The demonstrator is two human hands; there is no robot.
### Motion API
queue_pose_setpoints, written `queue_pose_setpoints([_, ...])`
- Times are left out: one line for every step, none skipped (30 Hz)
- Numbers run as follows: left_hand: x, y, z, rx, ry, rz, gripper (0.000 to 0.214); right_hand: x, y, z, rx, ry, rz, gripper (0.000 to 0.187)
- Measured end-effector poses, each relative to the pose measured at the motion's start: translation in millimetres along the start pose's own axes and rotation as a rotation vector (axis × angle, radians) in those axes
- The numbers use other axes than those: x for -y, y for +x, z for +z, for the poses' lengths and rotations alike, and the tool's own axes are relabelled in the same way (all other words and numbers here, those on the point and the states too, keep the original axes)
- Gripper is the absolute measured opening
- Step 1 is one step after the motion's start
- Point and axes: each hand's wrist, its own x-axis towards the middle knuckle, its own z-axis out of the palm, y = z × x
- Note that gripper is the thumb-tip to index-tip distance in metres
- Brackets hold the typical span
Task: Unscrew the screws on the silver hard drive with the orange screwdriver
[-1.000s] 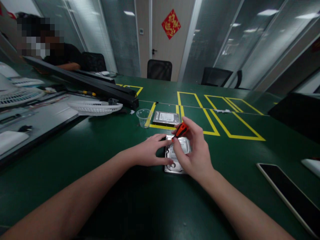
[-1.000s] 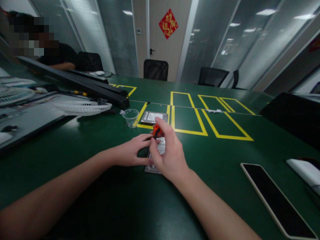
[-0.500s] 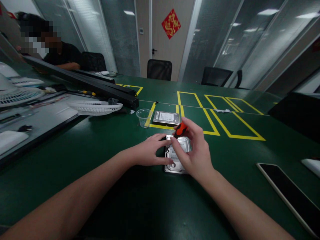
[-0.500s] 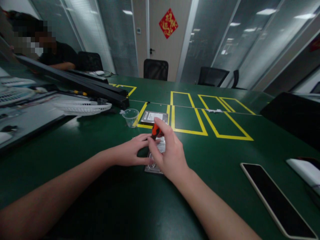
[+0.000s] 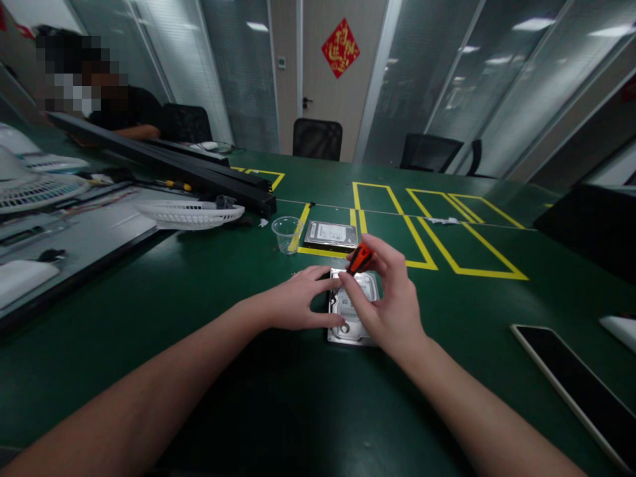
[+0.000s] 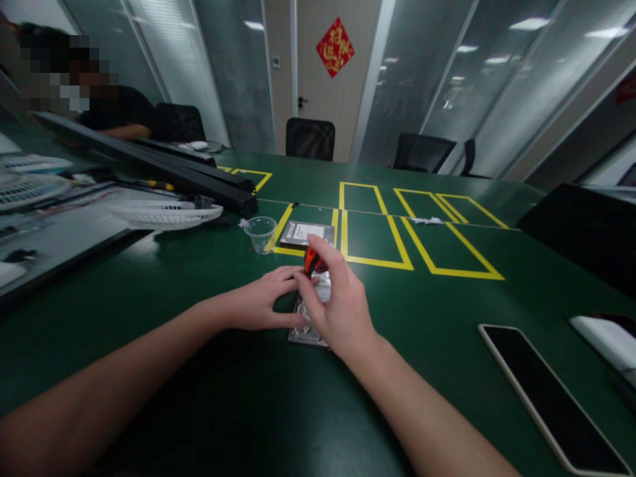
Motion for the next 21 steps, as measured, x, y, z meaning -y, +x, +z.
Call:
queue_pose_setpoints([-0.2,-0.1,-0.3,0.005,0.002,-0.001,0.080,-0.1,0.3,-0.1,-0.008,-0.004,-0.001,0.070])
queue_pose_setpoints([-0.6,-0.1,-0.6,0.010,0.005,-0.002,0.079,-0.1,0.4,0.0,-0.010,0.000,0.001,0.069])
queue_pose_setpoints([-1.0,-0.1,-0.9,0.015,0.009,-0.003,0.078,-0.1,0.2,0.3,-0.008,0.011,0.008,0.069])
queue_pose_setpoints([-1.4,-0.1,-1.2,0.019,0.013,-0.001,0.077,-0.1,-0.3,0.6,0.000,0.029,0.017,0.069])
queue_pose_setpoints([-1.8,0.0,-1.3,0.022,0.016,-0.002,0.077,0.0,-1.0,1.1,0.009,0.052,0.029,0.070])
queue_pose_setpoints([-2.0,0.0,-1.3,0.023,0.019,-0.006,0.078,0.0,-1.8,1.5,0.022,0.076,0.041,0.070])
queue_pose_setpoints([-1.9,0.1,-1.2,0.025,0.020,-0.012,0.079,0.2,-2.5,1.7,0.033,0.098,0.051,0.071])
queue_pose_setpoints([-1.6,0.1,-1.0,0.024,0.020,-0.016,0.081,0.4,-2.8,1.7,0.039,0.115,0.055,0.071])
queue_pose_setpoints([-1.1,0.0,-0.6,0.021,0.021,-0.017,0.082,0.7,-2.8,1.5,0.040,0.124,0.054,0.071])
queue_pose_setpoints([-0.5,0.0,-0.2,0.017,0.022,-0.013,0.083,1.2,-2.2,1.1,0.033,0.120,0.046,0.070])
queue_pose_setpoints([0.3,-0.1,0.2,0.011,0.022,-0.004,0.084,1.9,-1.3,0.4,0.023,0.103,0.031,0.069])
queue_pose_setpoints([1.0,-0.2,0.6,0.006,0.022,0.005,0.084,2.5,0.0,-0.3,0.013,0.077,0.010,0.068])
queue_pose_setpoints([1.6,-0.3,0.9,0.002,0.023,0.011,0.084,3.2,1.4,-1.0,0.003,0.047,-0.011,0.066])
queue_pose_setpoints([2.1,-0.3,1.1,0.001,0.024,0.011,0.084,3.6,2.6,-1.5,-0.005,0.017,-0.028,0.065])
queue_pose_setpoints([2.3,-0.4,1.1,0.003,0.024,0.008,0.083,3.7,3.5,-1.7,-0.009,-0.006,-0.041,0.064])
queue_pose_setpoints([2.3,-0.4,1.1,0.005,0.024,0.005,0.083,3.5,3.7,-1.6,-0.015,-0.018,-0.049,0.064])
queue_pose_setpoints([2.2,-0.3,0.9,0.004,0.025,0.007,0.082,2.9,3.3,-1.1,-0.020,-0.019,-0.048,0.064])
queue_pose_setpoints([1.9,-0.3,0.8,0.004,0.025,0.013,0.081,1.9,2.3,-0.2,-0.025,-0.009,-0.042,0.065])
queue_pose_setpoints([1.6,-0.2,0.6,0.005,0.025,0.020,0.080,0.8,0.7,1.0,-0.032,0.011,-0.032,0.066])
queue_pose_setpoints([1.4,-0.1,0.5,0.006,0.025,0.023,0.080,-0.3,-1.1,2.2,-0.021,0.035,-0.011,0.069])
queue_pose_setpoints([1.2,0.0,0.4,0.006,0.026,0.023,0.080,-1.2,-3.0,3.4,-0.012,0.067,0.015,0.072])
